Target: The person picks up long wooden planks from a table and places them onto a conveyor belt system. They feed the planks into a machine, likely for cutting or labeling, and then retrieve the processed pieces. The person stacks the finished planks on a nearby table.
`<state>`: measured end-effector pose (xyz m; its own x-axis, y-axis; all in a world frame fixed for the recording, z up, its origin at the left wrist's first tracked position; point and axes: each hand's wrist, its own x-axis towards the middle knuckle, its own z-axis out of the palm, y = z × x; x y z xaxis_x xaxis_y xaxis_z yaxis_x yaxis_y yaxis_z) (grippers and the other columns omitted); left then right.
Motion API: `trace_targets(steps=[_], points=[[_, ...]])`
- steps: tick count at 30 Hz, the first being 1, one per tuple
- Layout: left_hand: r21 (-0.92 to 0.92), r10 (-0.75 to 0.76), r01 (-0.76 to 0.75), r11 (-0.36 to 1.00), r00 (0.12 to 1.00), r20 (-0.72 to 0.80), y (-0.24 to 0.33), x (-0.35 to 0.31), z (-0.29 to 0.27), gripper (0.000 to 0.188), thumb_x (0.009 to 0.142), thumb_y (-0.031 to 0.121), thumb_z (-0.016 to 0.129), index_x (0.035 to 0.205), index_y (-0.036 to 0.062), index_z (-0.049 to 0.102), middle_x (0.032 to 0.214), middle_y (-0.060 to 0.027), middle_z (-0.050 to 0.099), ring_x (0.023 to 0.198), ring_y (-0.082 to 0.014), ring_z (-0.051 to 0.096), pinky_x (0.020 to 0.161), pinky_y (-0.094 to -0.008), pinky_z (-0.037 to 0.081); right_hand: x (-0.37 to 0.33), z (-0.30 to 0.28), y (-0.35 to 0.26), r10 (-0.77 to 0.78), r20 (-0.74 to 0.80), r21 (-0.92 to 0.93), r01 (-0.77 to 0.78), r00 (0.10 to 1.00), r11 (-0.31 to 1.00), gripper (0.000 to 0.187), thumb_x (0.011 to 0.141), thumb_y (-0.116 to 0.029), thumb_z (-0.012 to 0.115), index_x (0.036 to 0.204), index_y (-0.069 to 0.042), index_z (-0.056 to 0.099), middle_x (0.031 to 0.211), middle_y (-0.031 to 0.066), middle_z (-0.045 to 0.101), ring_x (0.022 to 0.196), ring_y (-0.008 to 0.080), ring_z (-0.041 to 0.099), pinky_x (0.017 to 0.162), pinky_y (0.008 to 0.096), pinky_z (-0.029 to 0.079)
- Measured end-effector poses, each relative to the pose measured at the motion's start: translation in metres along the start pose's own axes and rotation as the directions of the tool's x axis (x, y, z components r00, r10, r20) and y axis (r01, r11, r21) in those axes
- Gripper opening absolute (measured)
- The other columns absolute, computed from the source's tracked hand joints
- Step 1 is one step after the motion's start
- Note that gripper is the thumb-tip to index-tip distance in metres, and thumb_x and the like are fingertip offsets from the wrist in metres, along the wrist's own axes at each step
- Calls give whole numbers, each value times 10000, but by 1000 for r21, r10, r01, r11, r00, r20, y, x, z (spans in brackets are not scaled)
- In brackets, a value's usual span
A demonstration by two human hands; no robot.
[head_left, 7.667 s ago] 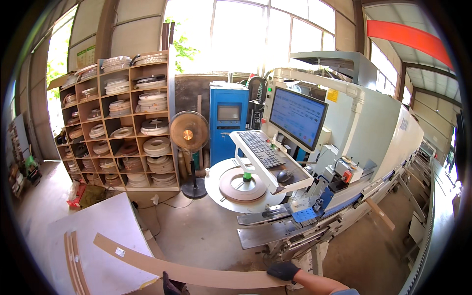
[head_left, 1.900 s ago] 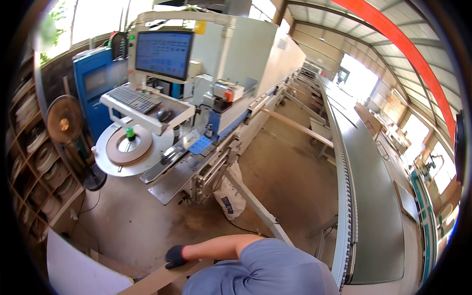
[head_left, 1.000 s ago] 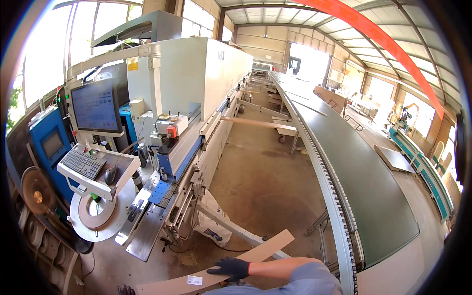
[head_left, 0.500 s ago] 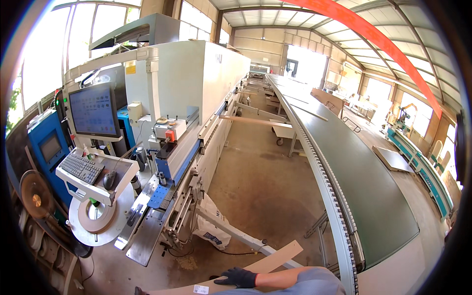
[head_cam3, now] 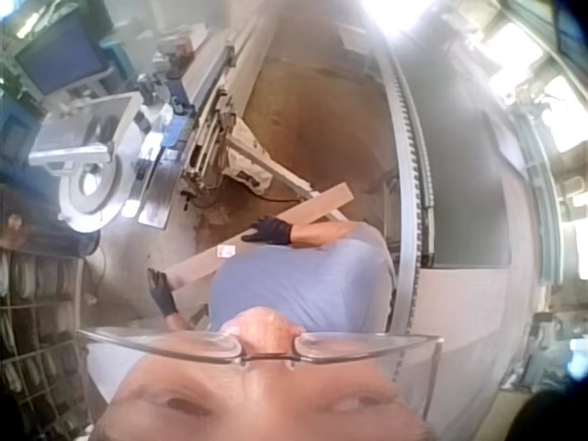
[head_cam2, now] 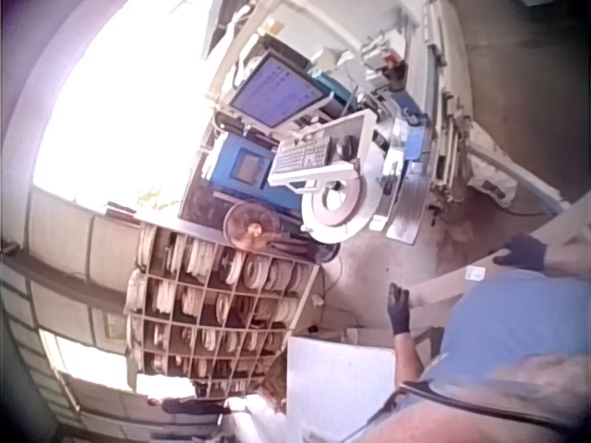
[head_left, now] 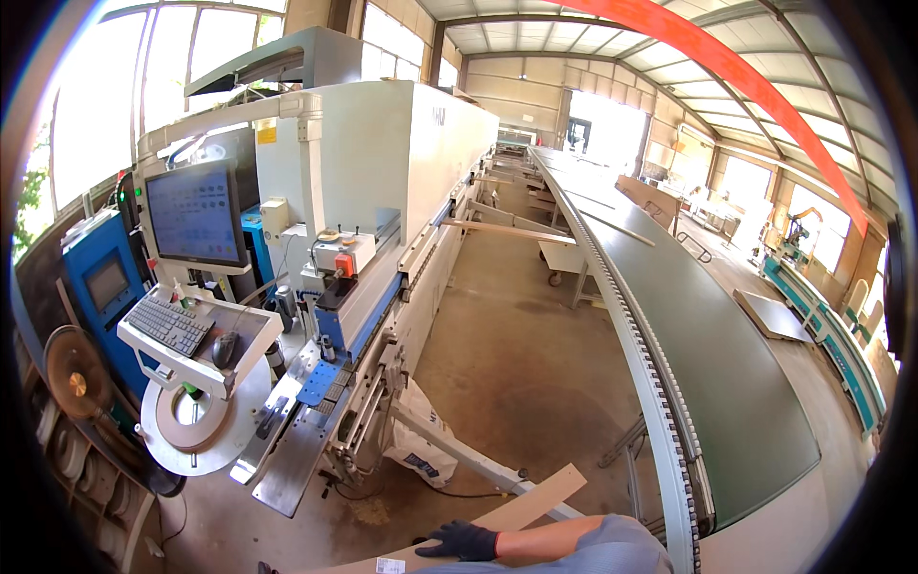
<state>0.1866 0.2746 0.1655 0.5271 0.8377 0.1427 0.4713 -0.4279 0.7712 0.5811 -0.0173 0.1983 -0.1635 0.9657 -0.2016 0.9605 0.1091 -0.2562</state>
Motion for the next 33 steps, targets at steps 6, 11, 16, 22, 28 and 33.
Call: trace_targets(steps=[6,11,16,22,28,33], points=[[-25,-59,59,998,998,-38,9,-16,8,430,968,139,651,1331,-76,571,1437,-255,531,1228,-320,602,1003,-390,508,-1,19,5,91,-6,35,-91,996,995,758,891,-184,594,1569,-377,314,1407,205,515,1189,391,573,966,478,457],[-34,58,-56,998,997,58,-50,-39,36,425,953,150,662,1309,-70,589,1360,-239,591,1226,-308,596,1044,-390,481,-1,-20,-12,351,-48,228,-332,935,915,720,889,-469,645,1548,-308,405,1308,246,542,1125,425,574,948,485,451],[-527,-262,326,785,945,195,83,8,63,386,972,141,648,1301,-54,605,1321,-204,627,1218,-299,592,1021,-400,505,22,3,31,467,-201,225,-423,861,878,774,869,-480,676,1561,-329,363,1242,231,552,1104,420,583,900,499,478],[-747,-95,325,579,938,334,76,107,164,668,893,176,700,1465,-52,441,1422,-193,517,1343,-256,478,1119,-360,386,62,-9,66,521,-282,218,-475,806,853,788,828,-394,727,1540,-306,399,1145,200,571,1026,391,601,835,480,489],[-863,-75,267,429,962,261,141,204,219,596,904,113,638,1440,-79,461,1392,-162,535,1269,-239,521,1082,-363,407,92,-27,87,527,-357,139,-514,771,846,787,805,-394,748,1519,-300,430,1098,191,580,1004,378,605,809,495,489],[-643,-19,73,763,996,91,115,245,247,676,910,254,635,1476,-55,430,1425,-165,518,1318,-249,486,1143,-367,352,118,-35,108,474,-297,183,-438,829,880,796,788,-422,766,1508,-291,452,1274,248,577,1115,422,584,907,519,473]])
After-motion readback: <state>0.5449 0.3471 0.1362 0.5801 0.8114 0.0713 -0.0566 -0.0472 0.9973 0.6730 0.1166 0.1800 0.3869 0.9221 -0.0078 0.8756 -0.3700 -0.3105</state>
